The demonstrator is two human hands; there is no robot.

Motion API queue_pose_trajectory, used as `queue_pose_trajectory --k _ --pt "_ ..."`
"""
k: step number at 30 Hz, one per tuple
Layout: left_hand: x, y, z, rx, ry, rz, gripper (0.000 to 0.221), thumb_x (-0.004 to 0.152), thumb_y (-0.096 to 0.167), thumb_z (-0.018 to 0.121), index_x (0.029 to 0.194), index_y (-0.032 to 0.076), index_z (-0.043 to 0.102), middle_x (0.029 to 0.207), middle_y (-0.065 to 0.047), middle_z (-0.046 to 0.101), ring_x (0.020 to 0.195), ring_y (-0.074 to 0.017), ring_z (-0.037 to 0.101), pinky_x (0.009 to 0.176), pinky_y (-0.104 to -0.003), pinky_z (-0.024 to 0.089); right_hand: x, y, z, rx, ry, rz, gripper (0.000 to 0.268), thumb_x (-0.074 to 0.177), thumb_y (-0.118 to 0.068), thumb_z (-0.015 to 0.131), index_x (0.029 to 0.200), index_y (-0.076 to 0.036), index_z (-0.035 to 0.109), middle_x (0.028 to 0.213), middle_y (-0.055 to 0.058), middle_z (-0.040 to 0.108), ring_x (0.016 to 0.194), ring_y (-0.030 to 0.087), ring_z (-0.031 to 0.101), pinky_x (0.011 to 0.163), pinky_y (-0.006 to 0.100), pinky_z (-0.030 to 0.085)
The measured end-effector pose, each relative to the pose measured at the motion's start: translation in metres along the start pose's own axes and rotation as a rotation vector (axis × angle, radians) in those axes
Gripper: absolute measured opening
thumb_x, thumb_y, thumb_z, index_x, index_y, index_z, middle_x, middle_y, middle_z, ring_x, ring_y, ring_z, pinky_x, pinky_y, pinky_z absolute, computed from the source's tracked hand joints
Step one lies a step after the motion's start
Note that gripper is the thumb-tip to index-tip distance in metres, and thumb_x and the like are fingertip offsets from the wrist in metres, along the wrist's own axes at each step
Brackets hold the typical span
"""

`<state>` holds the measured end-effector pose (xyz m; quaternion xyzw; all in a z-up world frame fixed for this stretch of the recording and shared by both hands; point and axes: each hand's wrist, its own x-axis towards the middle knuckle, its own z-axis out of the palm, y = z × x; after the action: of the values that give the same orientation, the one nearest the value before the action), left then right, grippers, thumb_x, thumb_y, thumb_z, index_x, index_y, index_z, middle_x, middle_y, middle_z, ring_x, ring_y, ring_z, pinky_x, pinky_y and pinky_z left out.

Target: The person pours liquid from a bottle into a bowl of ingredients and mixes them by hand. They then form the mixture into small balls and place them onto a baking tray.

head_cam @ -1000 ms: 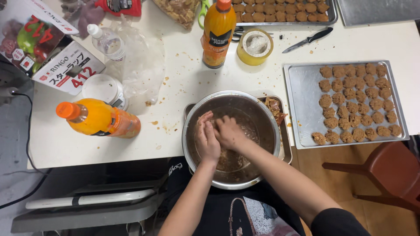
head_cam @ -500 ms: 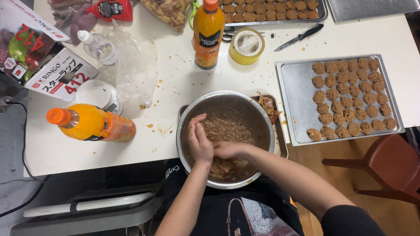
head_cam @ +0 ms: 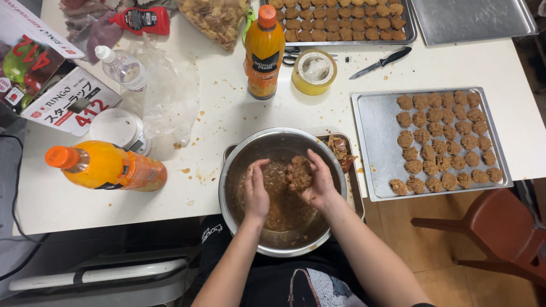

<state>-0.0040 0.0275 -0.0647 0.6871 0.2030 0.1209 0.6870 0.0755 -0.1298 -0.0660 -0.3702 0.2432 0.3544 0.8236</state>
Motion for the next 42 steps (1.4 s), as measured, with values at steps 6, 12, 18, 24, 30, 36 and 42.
queue_pose_trajectory --k 6,12,18,24,30,36,42 --pt "-0.003 -0.002 0.008 0.093 -0.229 -0.143 0.054 0.106 0.049 0.031 0.119 0.009 0.065 0.122 -0.01 0.07 0.121 -0.0251 0.063 0.105 -0.039 0.045 0.019 0.005 -0.015 -0.239 -0.07 0.021 0.036 0.092 -0.043 0.08 0.101 -0.015 0.059 0.086 0.001 0.064 0.063 0.008 0.057 0.04 0.018 0.038" --pt "-0.002 -0.015 0.01 0.093 -0.263 -0.042 0.058 0.106 0.051 0.036 0.122 0.003 0.065 0.119 -0.016 0.072 0.118 -0.0281 0.068 0.103 -0.039 0.05 0.006 0.004 0.012 -0.421 0.243 0.05 0.038 0.088 -0.053 0.07 0.092 -0.017 0.059 0.083 -0.001 0.064 0.07 0.01 0.063 0.054 0.027 0.045" --pt "0.0 -0.028 0.012 0.159 -0.268 -0.179 0.063 0.103 0.054 0.038 0.136 0.004 0.057 0.137 -0.019 0.062 0.131 -0.0308 0.058 0.109 -0.04 0.044 0.009 0.008 0.015 -0.672 0.213 -0.062 0.046 0.091 -0.059 0.06 0.089 -0.014 0.067 0.078 0.001 0.066 0.07 0.01 0.061 0.064 0.029 0.05" --pt "0.004 -0.04 0.011 0.185 -0.262 -0.159 0.063 0.103 0.054 0.041 0.135 0.002 0.057 0.133 -0.019 0.066 0.128 -0.0309 0.062 0.107 -0.038 0.045 0.022 0.017 0.003 -0.713 0.088 -0.184 0.056 0.101 -0.058 0.055 0.067 -0.013 0.055 0.06 0.0 0.048 0.057 0.012 0.041 0.053 0.03 0.032" --pt "0.005 -0.038 0.009 0.2 -0.274 -0.133 0.06 0.103 0.052 0.042 0.129 0.002 0.06 0.123 -0.017 0.071 0.12 -0.0287 0.066 0.102 -0.038 0.048 0.02 0.014 0.005 -0.764 0.054 -0.212 0.056 0.104 -0.055 0.052 0.066 -0.014 0.053 0.06 -0.004 0.046 0.057 0.008 0.038 0.053 0.028 0.032" --pt "0.003 -0.016 0.016 -0.03 -0.299 -0.383 0.056 0.105 0.048 0.037 0.133 0.006 0.059 0.127 -0.015 0.068 0.12 -0.0284 0.066 0.104 -0.041 0.051 0.024 0.02 0.001 -0.636 0.03 -0.254 0.059 0.108 -0.054 0.05 0.066 -0.013 0.048 0.058 -0.001 0.043 0.052 0.011 0.04 0.052 0.029 0.042" --pt "-0.011 0.003 0.03 -0.622 -0.152 -0.777 0.056 0.104 0.05 0.03 0.138 0.013 0.054 0.136 -0.01 0.059 0.126 -0.0214 0.058 0.108 -0.044 0.046 0.018 0.026 -0.001 -1.189 -0.059 -0.659 0.047 0.096 -0.057 0.053 0.093 -0.011 0.06 0.084 0.006 0.067 0.072 0.015 0.068 0.068 0.03 0.059"
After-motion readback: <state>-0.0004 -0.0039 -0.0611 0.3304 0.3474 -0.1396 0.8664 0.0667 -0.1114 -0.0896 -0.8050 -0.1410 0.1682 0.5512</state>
